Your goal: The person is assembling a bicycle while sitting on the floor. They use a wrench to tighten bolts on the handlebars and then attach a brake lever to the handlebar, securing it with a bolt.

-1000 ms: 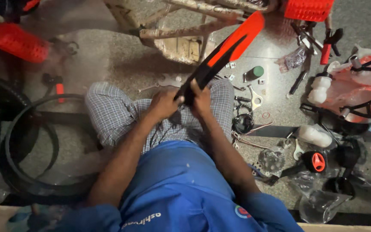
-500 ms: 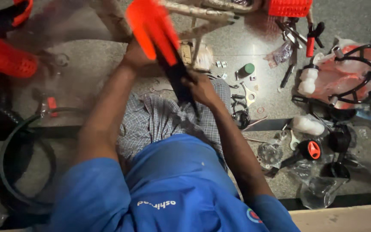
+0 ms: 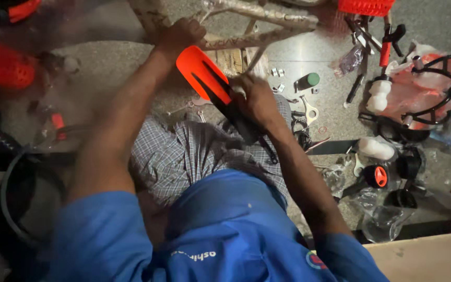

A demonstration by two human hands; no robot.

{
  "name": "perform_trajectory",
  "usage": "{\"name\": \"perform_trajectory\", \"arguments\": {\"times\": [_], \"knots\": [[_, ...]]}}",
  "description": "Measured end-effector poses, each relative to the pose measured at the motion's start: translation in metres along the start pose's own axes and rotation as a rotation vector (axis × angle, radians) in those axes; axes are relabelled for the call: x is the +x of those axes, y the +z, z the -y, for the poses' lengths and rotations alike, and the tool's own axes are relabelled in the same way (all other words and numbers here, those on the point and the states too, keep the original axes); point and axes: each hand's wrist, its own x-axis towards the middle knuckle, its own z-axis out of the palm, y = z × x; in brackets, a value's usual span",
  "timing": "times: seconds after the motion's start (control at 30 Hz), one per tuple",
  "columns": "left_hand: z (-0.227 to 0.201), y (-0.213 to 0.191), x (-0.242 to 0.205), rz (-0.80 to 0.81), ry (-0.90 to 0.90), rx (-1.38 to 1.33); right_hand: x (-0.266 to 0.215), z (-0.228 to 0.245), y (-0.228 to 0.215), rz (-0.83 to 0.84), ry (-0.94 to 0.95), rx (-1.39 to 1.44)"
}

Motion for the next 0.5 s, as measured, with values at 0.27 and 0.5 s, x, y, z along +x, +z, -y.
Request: {"name": "perform_trajectory", "arguments": {"times": [0.27,0.5], "knots": [[-0.013,-0.051,0.009,0.201,0.072,0.048,0.106,-0.002,-0.006,-0.109,-0.325,-0.399],[-0.048,-0.057,-0.023,0.130,-0.067,-0.141,0.105,-0.021,0.011,-0.213,-0.339,-0.429]]}}
